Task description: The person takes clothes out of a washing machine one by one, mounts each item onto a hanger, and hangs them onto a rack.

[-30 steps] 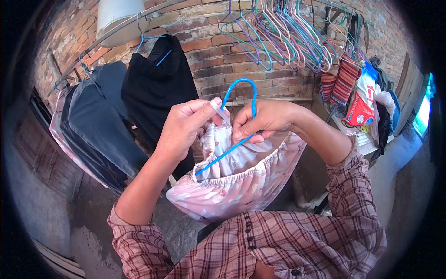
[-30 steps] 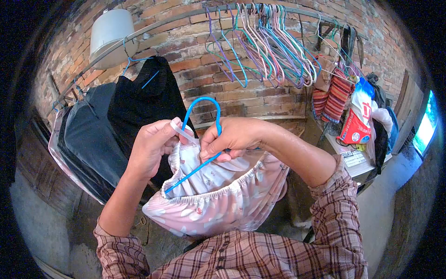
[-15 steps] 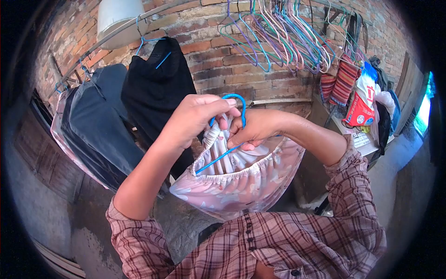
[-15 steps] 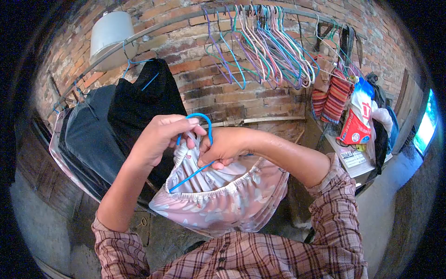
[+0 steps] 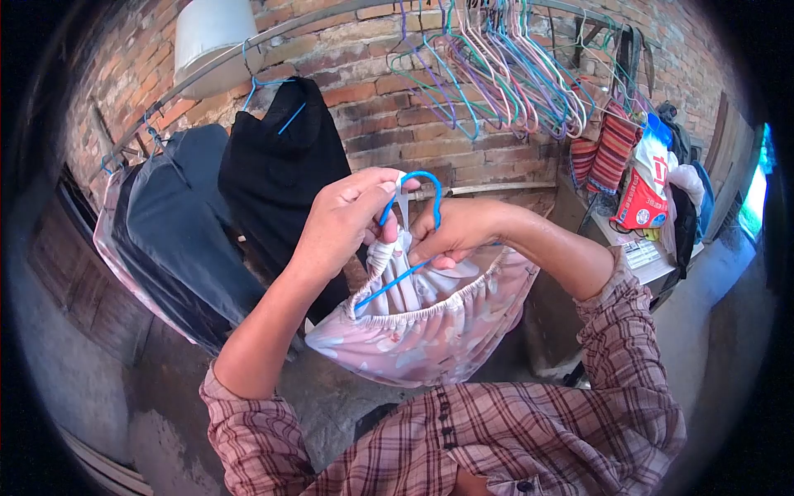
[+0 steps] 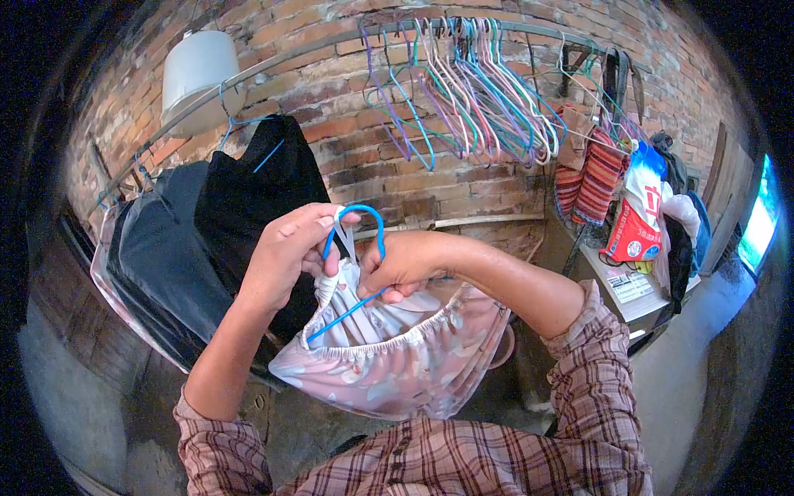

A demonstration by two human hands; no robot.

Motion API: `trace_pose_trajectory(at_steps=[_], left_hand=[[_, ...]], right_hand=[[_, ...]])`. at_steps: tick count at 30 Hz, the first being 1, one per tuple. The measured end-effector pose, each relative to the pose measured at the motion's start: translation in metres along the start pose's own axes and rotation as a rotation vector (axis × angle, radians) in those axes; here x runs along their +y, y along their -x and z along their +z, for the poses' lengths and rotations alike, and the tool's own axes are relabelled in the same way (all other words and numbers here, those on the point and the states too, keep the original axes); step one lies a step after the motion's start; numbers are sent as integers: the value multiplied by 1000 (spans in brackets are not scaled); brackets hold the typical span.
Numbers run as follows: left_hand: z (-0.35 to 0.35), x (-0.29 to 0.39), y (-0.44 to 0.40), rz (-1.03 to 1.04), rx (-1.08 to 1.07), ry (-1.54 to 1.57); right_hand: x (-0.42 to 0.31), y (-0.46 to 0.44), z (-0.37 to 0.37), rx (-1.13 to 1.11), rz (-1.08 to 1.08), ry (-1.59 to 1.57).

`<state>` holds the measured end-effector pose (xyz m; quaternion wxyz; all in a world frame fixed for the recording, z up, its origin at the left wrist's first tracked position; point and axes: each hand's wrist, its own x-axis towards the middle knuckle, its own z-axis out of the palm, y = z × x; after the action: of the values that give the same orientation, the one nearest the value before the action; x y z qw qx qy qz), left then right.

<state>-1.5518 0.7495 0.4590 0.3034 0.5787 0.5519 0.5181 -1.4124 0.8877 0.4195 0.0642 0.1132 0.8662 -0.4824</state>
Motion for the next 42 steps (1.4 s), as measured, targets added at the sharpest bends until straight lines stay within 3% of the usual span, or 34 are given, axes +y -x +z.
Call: trace_pose_trajectory(at_steps=[6, 9, 16, 20, 24, 31, 34, 38, 39, 42], left_hand=[[4, -8, -6, 106, -33, -139], [5, -8, -7, 74, -11, -124], [-4, -1, -2, -98, -64, -52], [4, -8, 1, -23, 20, -207], [9, -15, -2, -3, 97, -134], [6, -13, -3, -22, -95, -169], [14, -5, -1, -8, -203, -271], [5, -11, -3, 121, 67, -328], [0, -6, -3, 27, 59, -305], [-9, -1, 0, 57, 139, -315]], right_hand=[[4, -9, 9, -9, 28, -50], [8, -15, 8, -27, -83, 28], [10, -17, 10, -48, -6, -29], [16, -20, 12, -68, -12, -18], [5, -18, 16, -93, -47, 35], [14, -30, 25, -121, 48, -75], [-12, -19, 29, -72, 140, 171], [-6, -17, 23, 63, -62, 26], [0, -25, 17, -7, -165, -8], [4, -20, 20, 80, -419, -163]])
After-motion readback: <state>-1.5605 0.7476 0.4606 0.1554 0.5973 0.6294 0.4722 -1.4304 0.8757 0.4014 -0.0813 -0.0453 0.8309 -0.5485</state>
